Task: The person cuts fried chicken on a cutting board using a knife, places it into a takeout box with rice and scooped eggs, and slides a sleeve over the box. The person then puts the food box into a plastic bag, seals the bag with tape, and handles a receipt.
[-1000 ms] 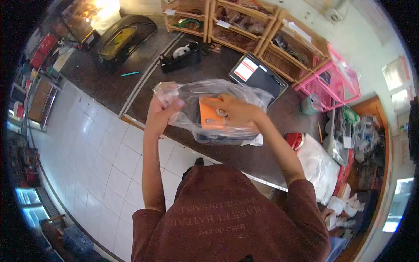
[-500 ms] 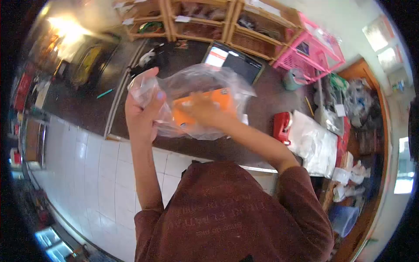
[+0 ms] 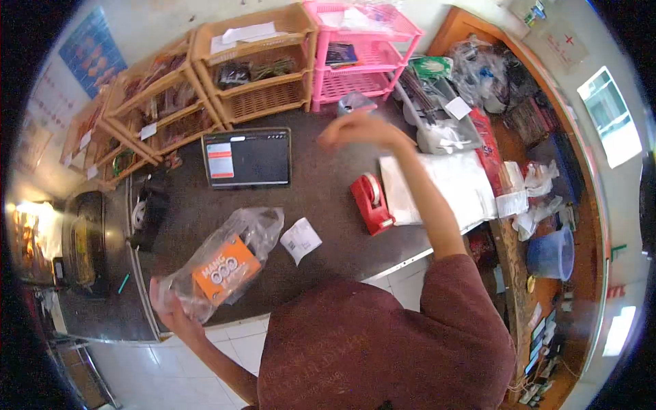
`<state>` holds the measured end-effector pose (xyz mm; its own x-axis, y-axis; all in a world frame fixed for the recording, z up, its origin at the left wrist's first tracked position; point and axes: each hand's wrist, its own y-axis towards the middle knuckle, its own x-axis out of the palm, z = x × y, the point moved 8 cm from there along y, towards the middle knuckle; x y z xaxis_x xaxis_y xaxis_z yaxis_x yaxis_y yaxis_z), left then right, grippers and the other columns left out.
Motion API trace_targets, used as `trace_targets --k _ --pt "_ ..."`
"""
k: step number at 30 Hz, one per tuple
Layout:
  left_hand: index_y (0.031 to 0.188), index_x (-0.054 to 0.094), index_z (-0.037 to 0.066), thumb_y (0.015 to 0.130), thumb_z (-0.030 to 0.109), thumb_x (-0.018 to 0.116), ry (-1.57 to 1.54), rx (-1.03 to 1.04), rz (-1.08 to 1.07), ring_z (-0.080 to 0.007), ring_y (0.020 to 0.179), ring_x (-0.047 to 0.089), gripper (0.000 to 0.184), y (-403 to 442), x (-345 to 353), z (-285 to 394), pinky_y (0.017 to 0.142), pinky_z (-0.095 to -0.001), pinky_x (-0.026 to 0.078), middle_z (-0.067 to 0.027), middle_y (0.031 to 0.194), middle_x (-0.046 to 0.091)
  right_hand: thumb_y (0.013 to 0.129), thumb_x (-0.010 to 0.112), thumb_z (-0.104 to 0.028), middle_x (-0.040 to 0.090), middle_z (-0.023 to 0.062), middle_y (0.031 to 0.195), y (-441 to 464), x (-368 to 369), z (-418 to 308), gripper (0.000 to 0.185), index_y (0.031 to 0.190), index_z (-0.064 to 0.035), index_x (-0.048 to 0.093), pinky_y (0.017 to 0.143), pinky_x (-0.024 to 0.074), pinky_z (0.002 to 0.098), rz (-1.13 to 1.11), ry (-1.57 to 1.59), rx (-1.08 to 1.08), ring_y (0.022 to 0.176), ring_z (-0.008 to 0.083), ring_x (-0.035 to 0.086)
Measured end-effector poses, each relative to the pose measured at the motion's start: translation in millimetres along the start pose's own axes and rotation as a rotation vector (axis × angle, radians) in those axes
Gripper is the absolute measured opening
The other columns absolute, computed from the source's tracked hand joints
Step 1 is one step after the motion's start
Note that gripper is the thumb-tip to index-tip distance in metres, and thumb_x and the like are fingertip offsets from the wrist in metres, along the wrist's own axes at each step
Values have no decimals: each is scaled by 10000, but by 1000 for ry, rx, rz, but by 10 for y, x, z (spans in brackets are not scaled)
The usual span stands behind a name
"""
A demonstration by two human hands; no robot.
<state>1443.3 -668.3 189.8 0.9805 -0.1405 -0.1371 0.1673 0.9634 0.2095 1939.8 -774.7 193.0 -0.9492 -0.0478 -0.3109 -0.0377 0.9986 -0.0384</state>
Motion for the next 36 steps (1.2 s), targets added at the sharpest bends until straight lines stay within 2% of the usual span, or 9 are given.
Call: trace_targets --k 3,6,7,12,26,29,31,32,36 --pt "1233 384 22 831 219 542 85 -8 72 -225 1156 358 474 -47 36 177 987 -353 264 -86 1285 375 790 559 -139 619 139 779 -1229 -1886 1239 164 813 6 633 584 453 323 902 -869 457 669 196 599" --pt "1240 389 34 844 270 503 10 -133 154 -233 1149 369 475 -108 2 44 977 -367 269 -107 1278 378 742 484 -108 590 196 837 -2561 -2647 2333 168 812 -5 596 673 440 454 1202 -1178 556 799 363 569" --pt "1244 391 37 851 290 482 -24 -175 176 -237 1148 374 476 -113 12 -18 972 -372 271 -119 1276 379 720 506 -137 581 214 869 -2748 -2717 2679 182 805 -3 597 742 421 471 903 -1210 908 835 375 555" --pt "1241 402 40 836 300 500 106 -230 180 -206 1129 373 491 -109 181 -11 949 -347 285 -89 1249 395 718 522 -179 612 164 925 -2857 -2648 2751 205 836 -36 611 686 485 422 627 -1349 1180 845 327 599" --pt "1079 476 -1 851 263 525 133 -275 155 -162 962 471 352 -253 -7 89 839 -304 379 -86 1063 506 659 643 -267 596 182 715 -2851 -2916 1231 237 732 -42 628 616 458 439 1174 -1198 832 729 344 591" --pt "996 475 -10 862 250 511 183 -253 171 -133 836 498 295 -320 -41 253 790 -278 397 -64 906 530 731 623 -269 601 160 716 -2511 -2802 530 270 725 1 601 620 452 390 1393 -1322 259 676 310 588" --pt "972 458 -8 868 228 505 142 -180 273 -113 767 495 262 -395 -162 191 765 -267 401 -46 818 523 762 604 -228 586 136 683 -1938 -1988 -495 238 790 7 575 604 431 358 1666 -907 -113 608 243 555" --pt "988 450 -9 868 209 505 111 -152 239 -108 758 490 255 -426 -152 197 756 -260 400 -43 815 524 781 594 -213 576 116 696 -1501 -1410 -917 232 849 5 554 591 403 352 1502 -470 -432 594 212 516" --pt "1044 417 2 864 139 501 7 -120 244 -94 762 458 241 -465 -48 298 720 -242 391 -39 832 506 799 547 -224 583 111 766 117 1644 -1874 211 866 -26 574 622 413 378 648 -445 -788 659 249 533"
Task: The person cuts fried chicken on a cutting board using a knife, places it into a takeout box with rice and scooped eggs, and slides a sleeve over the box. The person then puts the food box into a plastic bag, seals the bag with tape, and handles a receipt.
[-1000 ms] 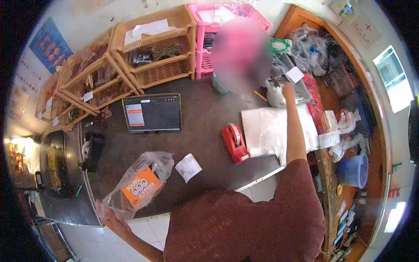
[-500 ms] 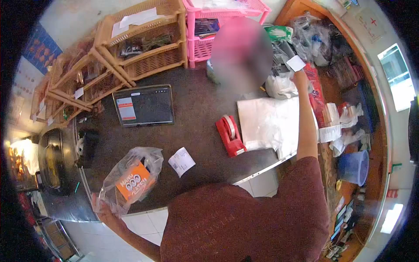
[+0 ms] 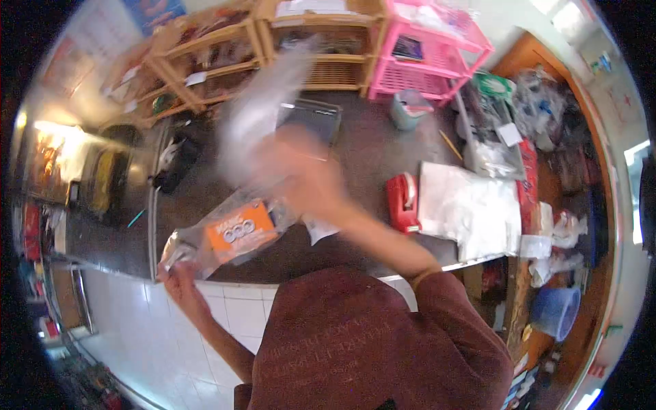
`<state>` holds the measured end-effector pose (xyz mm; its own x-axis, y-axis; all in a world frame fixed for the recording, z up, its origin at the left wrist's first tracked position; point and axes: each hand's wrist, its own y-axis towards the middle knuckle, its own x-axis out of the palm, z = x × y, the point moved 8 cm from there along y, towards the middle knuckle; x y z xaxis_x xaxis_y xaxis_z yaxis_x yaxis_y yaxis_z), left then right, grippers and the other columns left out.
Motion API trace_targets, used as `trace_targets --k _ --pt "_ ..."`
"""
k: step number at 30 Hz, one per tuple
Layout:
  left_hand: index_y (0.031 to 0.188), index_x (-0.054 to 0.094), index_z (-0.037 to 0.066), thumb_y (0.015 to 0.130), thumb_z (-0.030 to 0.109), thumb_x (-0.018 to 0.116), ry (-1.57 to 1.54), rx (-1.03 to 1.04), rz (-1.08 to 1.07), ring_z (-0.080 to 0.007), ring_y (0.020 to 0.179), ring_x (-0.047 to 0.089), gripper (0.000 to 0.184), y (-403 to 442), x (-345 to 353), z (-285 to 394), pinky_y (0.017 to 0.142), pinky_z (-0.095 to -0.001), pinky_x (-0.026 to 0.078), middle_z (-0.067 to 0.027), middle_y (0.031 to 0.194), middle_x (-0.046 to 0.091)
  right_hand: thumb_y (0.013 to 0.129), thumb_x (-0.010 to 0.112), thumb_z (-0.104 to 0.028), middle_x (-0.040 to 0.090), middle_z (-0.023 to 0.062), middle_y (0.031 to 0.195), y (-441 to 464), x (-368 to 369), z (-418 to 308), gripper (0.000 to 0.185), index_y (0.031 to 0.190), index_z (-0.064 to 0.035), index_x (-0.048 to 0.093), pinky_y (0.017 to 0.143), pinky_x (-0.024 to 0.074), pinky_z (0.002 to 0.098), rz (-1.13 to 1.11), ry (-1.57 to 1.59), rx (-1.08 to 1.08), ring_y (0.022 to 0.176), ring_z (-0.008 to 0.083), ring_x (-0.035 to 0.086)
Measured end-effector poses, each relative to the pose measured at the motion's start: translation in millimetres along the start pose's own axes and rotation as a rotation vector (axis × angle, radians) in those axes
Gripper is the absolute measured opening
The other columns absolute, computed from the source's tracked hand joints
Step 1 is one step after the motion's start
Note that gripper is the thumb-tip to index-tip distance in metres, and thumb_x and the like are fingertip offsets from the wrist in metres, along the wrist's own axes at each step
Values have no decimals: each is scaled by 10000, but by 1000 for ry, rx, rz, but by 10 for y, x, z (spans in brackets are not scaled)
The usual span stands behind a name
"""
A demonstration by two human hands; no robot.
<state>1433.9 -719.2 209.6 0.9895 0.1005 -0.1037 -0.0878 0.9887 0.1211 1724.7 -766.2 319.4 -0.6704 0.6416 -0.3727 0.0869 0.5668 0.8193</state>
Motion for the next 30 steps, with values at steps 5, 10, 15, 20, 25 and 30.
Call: trace_targets --k 5,10,15,20,25,30 --pt "998 423 43 860 120 497 -117 54 -4 -75 746 417 175 -12 -239 -93 698 -222 362 -4 801 439 807 513 -308 593 117 815 -1379 2668 -407 275 893 -59 593 663 432 387 -1117 194 -14 744 255 551" --pt "959 426 68 866 124 486 -136 56 2 -68 718 398 125 12 -353 18 676 -200 339 16 780 412 815 480 -392 604 123 864 -1153 2222 -8 344 919 -91 612 703 452 396 -1587 -28 94 828 261 568" --pt "1007 442 66 871 150 489 -69 139 -1 -51 725 413 167 273 -568 203 666 -195 357 23 802 443 810 487 -443 578 149 698 -366 1328 249 399 813 -69 625 606 448 416 -1657 -258 -134 709 322 575" --pt "1030 462 66 885 161 458 -135 199 -94 -78 829 461 173 341 -383 638 713 -210 378 -3 887 487 830 482 -402 554 126 615 384 943 -864 360 786 -54 565 561 426 413 -1081 -124 -237 651 321 557" --pt "1075 453 31 874 161 464 -22 352 -436 -125 878 474 240 100 296 939 759 -242 392 -48 953 477 789 546 -320 558 126 641 188 1412 -711 255 755 -68 552 586 426 409 -931 47 -48 653 310 552" --pt "1177 413 35 551 293 761 502 555 -379 -284 1156 379 762 208 -45 842 993 -380 246 -113 1205 413 724 589 -259 559 133 639 -113 1538 -623 195 735 -66 556 601 425 426 -1032 92 -183 682 328 548"
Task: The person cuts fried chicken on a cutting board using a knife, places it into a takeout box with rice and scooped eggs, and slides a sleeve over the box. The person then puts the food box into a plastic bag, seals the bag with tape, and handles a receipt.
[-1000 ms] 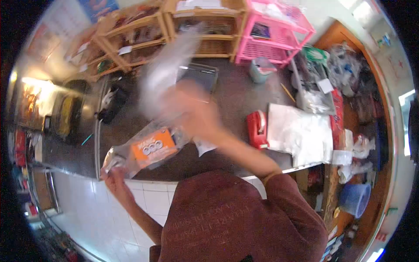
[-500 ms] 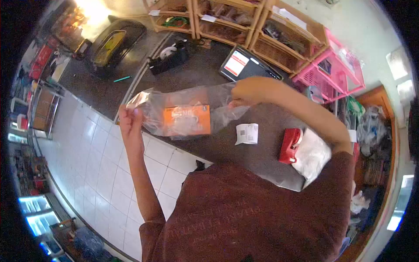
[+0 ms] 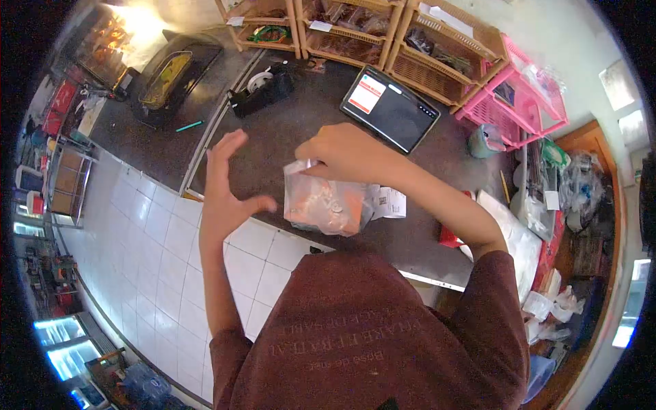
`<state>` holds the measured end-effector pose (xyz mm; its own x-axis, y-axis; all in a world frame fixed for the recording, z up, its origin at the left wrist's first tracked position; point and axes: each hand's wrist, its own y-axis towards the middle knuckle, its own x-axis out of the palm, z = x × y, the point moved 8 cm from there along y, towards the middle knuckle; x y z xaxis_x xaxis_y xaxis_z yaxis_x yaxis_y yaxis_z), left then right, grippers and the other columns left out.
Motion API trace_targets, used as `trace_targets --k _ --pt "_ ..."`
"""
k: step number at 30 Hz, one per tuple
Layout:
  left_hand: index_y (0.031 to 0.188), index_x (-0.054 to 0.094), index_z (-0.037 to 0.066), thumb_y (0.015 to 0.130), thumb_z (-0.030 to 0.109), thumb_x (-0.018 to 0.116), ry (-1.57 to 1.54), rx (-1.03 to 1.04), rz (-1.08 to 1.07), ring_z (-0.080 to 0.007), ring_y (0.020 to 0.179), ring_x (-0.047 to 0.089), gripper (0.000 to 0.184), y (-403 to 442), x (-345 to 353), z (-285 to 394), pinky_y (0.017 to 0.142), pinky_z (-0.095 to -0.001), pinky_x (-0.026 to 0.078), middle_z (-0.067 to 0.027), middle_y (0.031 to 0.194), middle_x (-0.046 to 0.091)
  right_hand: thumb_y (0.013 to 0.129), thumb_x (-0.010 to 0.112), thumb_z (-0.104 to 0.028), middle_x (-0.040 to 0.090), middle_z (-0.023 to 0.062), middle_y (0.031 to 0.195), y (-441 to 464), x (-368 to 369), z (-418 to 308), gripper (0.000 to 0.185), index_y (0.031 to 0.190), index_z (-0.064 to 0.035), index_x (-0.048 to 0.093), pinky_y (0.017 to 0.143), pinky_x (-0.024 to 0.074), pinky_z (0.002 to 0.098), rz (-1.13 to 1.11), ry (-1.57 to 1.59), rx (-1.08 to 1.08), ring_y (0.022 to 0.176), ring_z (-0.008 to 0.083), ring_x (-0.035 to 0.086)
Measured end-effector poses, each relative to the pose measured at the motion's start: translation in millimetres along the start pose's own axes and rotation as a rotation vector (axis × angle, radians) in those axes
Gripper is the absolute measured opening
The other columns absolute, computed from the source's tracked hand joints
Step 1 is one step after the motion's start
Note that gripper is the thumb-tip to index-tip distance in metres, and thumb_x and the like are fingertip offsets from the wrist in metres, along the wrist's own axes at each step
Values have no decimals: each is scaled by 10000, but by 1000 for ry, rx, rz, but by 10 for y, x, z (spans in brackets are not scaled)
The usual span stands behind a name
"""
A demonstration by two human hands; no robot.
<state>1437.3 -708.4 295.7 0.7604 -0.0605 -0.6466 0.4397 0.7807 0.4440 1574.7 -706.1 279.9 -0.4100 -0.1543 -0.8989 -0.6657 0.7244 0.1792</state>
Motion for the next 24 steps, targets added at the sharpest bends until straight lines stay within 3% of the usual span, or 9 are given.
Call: trace_targets --k 2,6,8,10,12,14,18,21,24 --pt "1206 400 45 369 330 809 -280 -84 -43 -307 1200 325 974 -142 459 -337 1023 -434 175 -149 1256 390 735 589 -279 557 136 669 -19 21 -17 226 812 -70 554 611 425 413 -20 -10 -7 695 325 550" --pt "1043 536 39 512 279 753 -265 -254 -478 -277 1049 451 622 -397 1576 -659 949 -429 239 -130 1074 522 698 645 -372 535 162 962 -181 -163 86 551 1113 -69 447 776 422 372 -94 300 133 953 308 520" --pt "954 584 52 605 224 704 -94 -18 -500 -264 958 489 407 -294 1632 -679 893 -420 279 -105 984 555 583 721 -469 326 163 1274 -526 -340 362 972 1295 -51 209 955 312 364 13 336 -40 1189 288 335" --pt "878 589 81 695 127 605 -104 -31 -279 -249 899 486 190 -228 1318 -544 841 -413 303 -77 901 541 489 765 -496 97 145 1395 -1085 -148 903 1167 1331 -38 99 1019 218 382 -152 351 231 1270 272 175" --pt "876 568 76 703 112 588 23 106 -236 -253 933 471 178 -210 1194 -433 872 -408 304 -93 934 515 484 764 -499 174 168 1380 -1584 553 1319 1145 1330 -28 153 1012 238 371 -314 15 427 1248 260 236" --pt "883 537 59 707 101 573 131 180 -244 -269 986 439 185 -76 1298 -167 918 -421 277 -112 1008 466 524 739 -452 271 165 1312 -1321 1015 968 1013 1290 -22 234 990 264 357 -357 489 407 1200 244 292" --pt "925 456 33 715 101 575 316 235 -190 -302 1075 380 251 134 1361 51 994 -476 195 -146 1120 365 669 643 -276 436 139 1141 -454 1578 670 613 1170 -27 392 903 350 347 252 1098 378 1044 215 423" --pt "1106 418 39 681 252 653 -332 -93 -43 -335 1198 286 530 11 882 -559 1001 -544 110 -188 1225 316 778 571 -144 560 120 1012 -359 1616 801 328 1080 -31 511 838 415 339 542 1264 496 927 193 521" --pt "1273 255 27 631 362 709 127 -217 -279 -367 1245 190 854 -716 1168 -914 1013 -530 12 -191 1342 204 788 582 -264 562 81 989 -496 1733 774 395 1065 1 486 861 378 359 347 1207 896 948 199 531"
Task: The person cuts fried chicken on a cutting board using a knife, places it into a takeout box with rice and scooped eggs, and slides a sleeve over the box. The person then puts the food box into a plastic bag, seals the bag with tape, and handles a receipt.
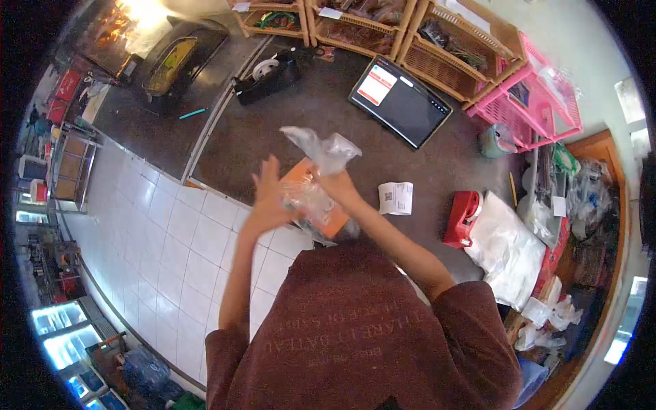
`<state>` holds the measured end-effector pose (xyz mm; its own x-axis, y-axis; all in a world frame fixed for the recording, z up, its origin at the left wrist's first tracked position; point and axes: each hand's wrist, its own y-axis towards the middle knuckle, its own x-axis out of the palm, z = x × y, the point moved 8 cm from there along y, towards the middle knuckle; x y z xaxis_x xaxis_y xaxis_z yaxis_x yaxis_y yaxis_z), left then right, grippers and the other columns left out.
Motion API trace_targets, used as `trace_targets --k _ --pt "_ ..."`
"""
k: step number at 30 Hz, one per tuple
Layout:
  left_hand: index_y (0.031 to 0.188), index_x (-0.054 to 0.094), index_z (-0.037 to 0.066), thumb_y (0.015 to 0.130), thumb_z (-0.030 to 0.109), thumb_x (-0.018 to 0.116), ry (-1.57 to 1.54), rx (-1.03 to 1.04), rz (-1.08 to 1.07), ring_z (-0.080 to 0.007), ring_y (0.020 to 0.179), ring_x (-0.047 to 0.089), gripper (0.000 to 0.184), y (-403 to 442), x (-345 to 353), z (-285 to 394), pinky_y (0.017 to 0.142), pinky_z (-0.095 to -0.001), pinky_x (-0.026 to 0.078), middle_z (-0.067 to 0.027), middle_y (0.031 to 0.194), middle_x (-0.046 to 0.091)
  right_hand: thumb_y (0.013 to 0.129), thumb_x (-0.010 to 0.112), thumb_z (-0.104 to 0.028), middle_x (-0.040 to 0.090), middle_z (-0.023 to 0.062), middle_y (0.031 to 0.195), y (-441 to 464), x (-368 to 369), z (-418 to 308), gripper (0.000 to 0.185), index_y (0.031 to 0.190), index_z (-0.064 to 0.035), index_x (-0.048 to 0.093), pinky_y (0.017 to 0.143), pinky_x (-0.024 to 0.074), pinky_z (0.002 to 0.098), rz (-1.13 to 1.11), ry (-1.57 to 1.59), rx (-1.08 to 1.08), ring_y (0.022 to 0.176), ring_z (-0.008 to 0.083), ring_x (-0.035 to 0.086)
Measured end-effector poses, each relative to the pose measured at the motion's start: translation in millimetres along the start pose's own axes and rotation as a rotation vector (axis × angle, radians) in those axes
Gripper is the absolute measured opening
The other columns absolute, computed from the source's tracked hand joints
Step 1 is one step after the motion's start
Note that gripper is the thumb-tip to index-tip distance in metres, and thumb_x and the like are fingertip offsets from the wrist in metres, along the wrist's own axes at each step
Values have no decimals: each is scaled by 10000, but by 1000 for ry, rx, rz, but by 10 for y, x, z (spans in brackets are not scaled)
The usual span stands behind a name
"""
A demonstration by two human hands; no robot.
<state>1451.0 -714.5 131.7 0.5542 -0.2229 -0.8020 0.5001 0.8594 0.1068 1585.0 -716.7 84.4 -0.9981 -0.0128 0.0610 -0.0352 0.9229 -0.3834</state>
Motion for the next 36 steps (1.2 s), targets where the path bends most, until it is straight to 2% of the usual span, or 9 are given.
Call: trace_targets --k 10,16,20,23,26,30,32,34,36 --pt "1245 278 53 670 357 649 -685 -265 379 -340 1216 234 749 -272 804 100 1027 -472 125 -207 1290 279 775 584 -286 522 120 1041 -847 397 -272 424 1092 -19 493 857 387 323 182 -472 -637 1016 226 486" --pt "1144 395 36 709 273 624 -499 -125 137 -325 1160 320 546 -70 920 195 1013 -465 180 -176 1238 352 816 504 -230 493 134 1029 -542 2 -457 395 1148 -24 441 891 373 328 -413 -507 -514 1078 241 444" --pt "1076 473 25 735 218 607 -186 -77 93 -315 1123 376 414 77 864 329 1004 -461 217 -155 1204 400 803 497 -139 557 75 909 -584 68 -302 246 1014 -15 521 750 446 333 -555 -1172 -934 869 255 554" --pt "1025 532 16 754 176 594 207 -81 241 -307 1095 419 321 129 678 541 998 -458 245 -140 1178 437 784 560 -178 580 72 773 -222 -425 -85 220 930 -14 541 635 467 338 -227 -399 -742 703 224 574" --pt "936 581 1 766 119 578 147 77 374 -302 1052 465 207 165 706 777 993 -453 265 -132 1119 486 755 629 -250 584 93 696 -161 -703 377 314 944 -13 549 546 466 329 -40 29 150 636 197 579" --pt "826 593 -37 758 34 557 -29 310 410 -305 960 521 104 163 1000 785 996 -444 259 -143 946 563 752 630 -261 601 106 686 -143 -1055 360 345 936 26 574 481 476 278 -356 236 395 552 173 583" --pt "836 590 -51 755 7 547 -132 259 404 -312 940 534 109 216 1037 752 998 -441 253 -152 896 579 762 617 -252 611 84 655 28 -1884 72 289 897 3 601 521 487 265 -273 108 39 585 176 595" --pt "855 593 -62 755 -20 533 -345 66 349 -324 942 540 124 244 987 731 999 -439 249 -163 884 586 701 626 -166 632 110 697 -113 -3350 -472 128 755 -54 653 594 475 304 754 -937 -398 631 209 607" --pt "870 598 -66 805 28 492 -420 3 367 -341 975 530 156 256 980 770 1004 -420 244 -182 911 585 683 618 -185 615 160 717 -286 -4610 -343 147 746 -57 655 621 460 372 1249 -969 -471 644 287 598"
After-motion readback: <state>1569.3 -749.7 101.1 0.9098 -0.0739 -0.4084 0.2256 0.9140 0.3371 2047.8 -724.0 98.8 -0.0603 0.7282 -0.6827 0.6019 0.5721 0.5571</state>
